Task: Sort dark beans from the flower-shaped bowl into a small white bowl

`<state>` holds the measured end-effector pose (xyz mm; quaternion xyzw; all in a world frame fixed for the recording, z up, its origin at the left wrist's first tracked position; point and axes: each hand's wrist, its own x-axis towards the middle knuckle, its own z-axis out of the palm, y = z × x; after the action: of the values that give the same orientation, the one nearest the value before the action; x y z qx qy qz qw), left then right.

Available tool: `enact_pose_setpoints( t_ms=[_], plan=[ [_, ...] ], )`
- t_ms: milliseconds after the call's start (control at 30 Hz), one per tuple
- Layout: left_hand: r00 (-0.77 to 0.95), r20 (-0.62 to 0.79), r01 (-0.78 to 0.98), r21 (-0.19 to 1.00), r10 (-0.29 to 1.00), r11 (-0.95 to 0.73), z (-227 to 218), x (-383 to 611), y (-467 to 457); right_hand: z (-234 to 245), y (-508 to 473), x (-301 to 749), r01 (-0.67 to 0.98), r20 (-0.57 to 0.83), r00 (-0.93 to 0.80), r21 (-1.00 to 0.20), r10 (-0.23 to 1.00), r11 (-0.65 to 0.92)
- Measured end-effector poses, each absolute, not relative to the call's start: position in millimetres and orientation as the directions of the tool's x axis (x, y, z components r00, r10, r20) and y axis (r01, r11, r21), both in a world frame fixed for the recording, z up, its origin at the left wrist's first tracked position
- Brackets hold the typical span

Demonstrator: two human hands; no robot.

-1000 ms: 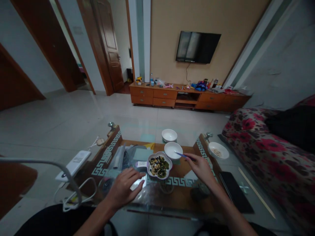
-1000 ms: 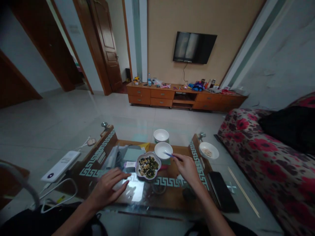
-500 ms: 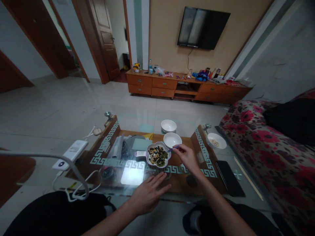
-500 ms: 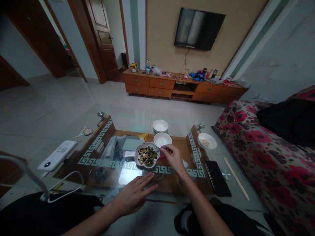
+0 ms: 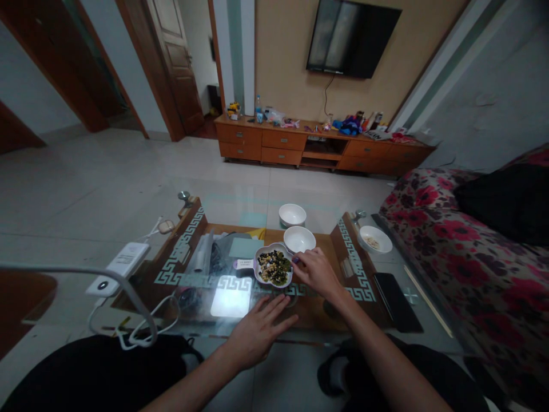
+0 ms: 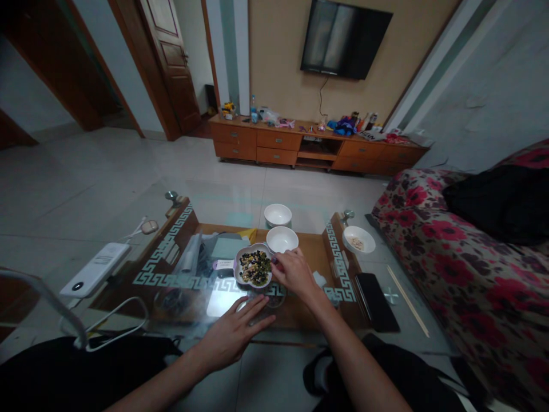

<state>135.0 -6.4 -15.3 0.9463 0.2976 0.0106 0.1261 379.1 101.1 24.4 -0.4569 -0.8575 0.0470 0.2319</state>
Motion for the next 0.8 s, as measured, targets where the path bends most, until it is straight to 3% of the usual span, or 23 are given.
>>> enact_pose_setpoints(
  t_ms=[233, 567, 800],
  plan=[
    [0.824, -0.073, 0.560, 0.261, 0.563, -0.786, -13.9, 134.8, -5.0, 25.8, 104.0, 386.6, 0.766, 0.288, -0.485, -0.315, 0.826, 0.560],
    [0.824, -0.039, 0.552, 0.276, 0.565, -0.787, -13.6, 135.0, -6.2, 20.4, 103.7, 379.5, 0.725, 0.310, -0.292, -0.545, 0.905, 0.420],
    [0.822, -0.050, 0.555, 0.291, 0.567, -0.779, -14.3, 133.8, -5.8, 12.4, 106.5, 377.0, 0.712, 0.296, -0.302, -0.562, 0.906, 0.421]
  ],
)
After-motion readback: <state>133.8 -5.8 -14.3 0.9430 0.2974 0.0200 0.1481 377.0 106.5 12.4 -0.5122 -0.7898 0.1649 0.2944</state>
